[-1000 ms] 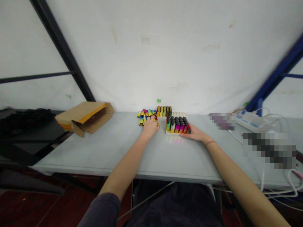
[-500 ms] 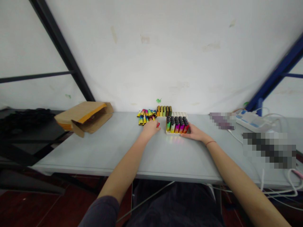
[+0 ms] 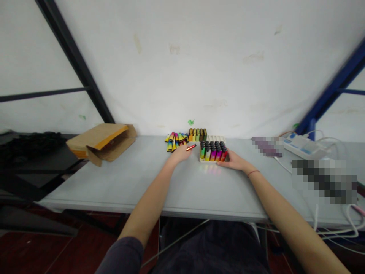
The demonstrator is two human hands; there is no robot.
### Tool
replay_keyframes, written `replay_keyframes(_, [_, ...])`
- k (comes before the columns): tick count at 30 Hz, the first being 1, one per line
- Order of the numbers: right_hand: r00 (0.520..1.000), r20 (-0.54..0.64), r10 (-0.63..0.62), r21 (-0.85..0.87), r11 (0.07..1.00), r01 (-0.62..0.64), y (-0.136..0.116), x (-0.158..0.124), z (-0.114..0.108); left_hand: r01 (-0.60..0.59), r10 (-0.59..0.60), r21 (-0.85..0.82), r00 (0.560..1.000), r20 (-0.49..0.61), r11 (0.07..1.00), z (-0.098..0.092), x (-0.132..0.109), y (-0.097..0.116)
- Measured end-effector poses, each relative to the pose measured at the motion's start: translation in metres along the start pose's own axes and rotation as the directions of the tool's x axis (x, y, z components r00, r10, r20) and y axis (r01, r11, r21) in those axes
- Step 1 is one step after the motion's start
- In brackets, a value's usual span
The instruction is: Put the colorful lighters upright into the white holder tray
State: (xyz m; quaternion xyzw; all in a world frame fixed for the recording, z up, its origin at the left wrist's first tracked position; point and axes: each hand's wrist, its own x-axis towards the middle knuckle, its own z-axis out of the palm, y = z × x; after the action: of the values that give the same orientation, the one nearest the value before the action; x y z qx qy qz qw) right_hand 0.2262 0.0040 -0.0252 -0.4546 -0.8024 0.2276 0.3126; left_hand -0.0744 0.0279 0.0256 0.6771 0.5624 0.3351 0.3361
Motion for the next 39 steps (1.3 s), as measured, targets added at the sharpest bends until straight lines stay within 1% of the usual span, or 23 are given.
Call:
replay_keyframes(3, [1.000,0.004,0.004,0.003,1.000,-0.004,-0.001,0.000,0.000,0.057,-0.065,-0.264,0.998,-0.022,0.963,0.007,0.004,0.003])
replay_keyframes(6, [1.000,-0.001,0.002,0.005,1.000,-0.002,-0.002,0.000,0.000,0.086,-0.105,-0.448,0.994,-0.018,0.890,0.014,0.005,0.007])
replay_keyframes(9, [1.000,-0.002,0.007,-0.004,1.000,-0.007,-0.003,0.000,-0.001,0.079,-0.118,-0.583,0.993,-0.029,0.809,0.020,0.001,0.013])
replay_keyframes(11, [1.000,0.000,0.010,-0.010,1.000,-0.010,-0.003,0.000,-0.001,0.092,-0.139,-0.644,0.990,-0.022,0.759,0.021,-0.001,0.016])
replay_keyframes(15, [1.000,0.005,0.011,-0.011,1.000,-0.011,-0.001,0.001,0.000,0.172,-0.169,-0.741,0.982,0.080,0.649,0.020,-0.004,0.020])
replay_keyframes(18, [1.000,0.010,0.018,-0.015,1.000,-0.017,-0.001,0.001,0.000,0.229,-0.202,-0.794,0.970,0.136,0.563,0.020,-0.004,0.019])
replay_keyframes(21, [1.000,0.011,0.016,-0.017,1.000,-0.016,-0.002,0.001,-0.001,0.240,-0.219,-0.816,0.965,0.142,0.527,0.022,-0.004,0.017])
replay_keyframes(24, [1.000,0.017,0.007,-0.013,1.000,-0.007,-0.004,0.000,-0.002,0.227,-0.200,-0.822,0.970,0.141,0.522,0.023,-0.004,0.015])
replay_keyframes(28, [1.000,0.023,0.017,-0.015,1.000,-0.017,-0.005,0.000,-0.002,0.217,-0.131,-0.817,0.976,0.174,0.534,0.023,-0.005,0.017])
replay_keyframes(30, [0.999,0.021,0.027,-0.022,0.999,-0.026,-0.004,0.001,-0.002,0.200,-0.115,-0.822,0.980,0.164,0.534,0.023,-0.006,0.019])
replay_keyframes(33, [0.999,0.022,0.024,-0.025,0.999,-0.024,-0.003,0.001,-0.002,0.188,-0.126,-0.833,0.982,0.143,0.520,0.024,-0.006,0.022])
replay_keyframes(39, [0.999,0.019,0.033,-0.021,0.999,-0.033,0.000,0.001,0.000,0.216,-0.167,-0.828,0.975,0.149,0.518,0.025,-0.008,0.025])
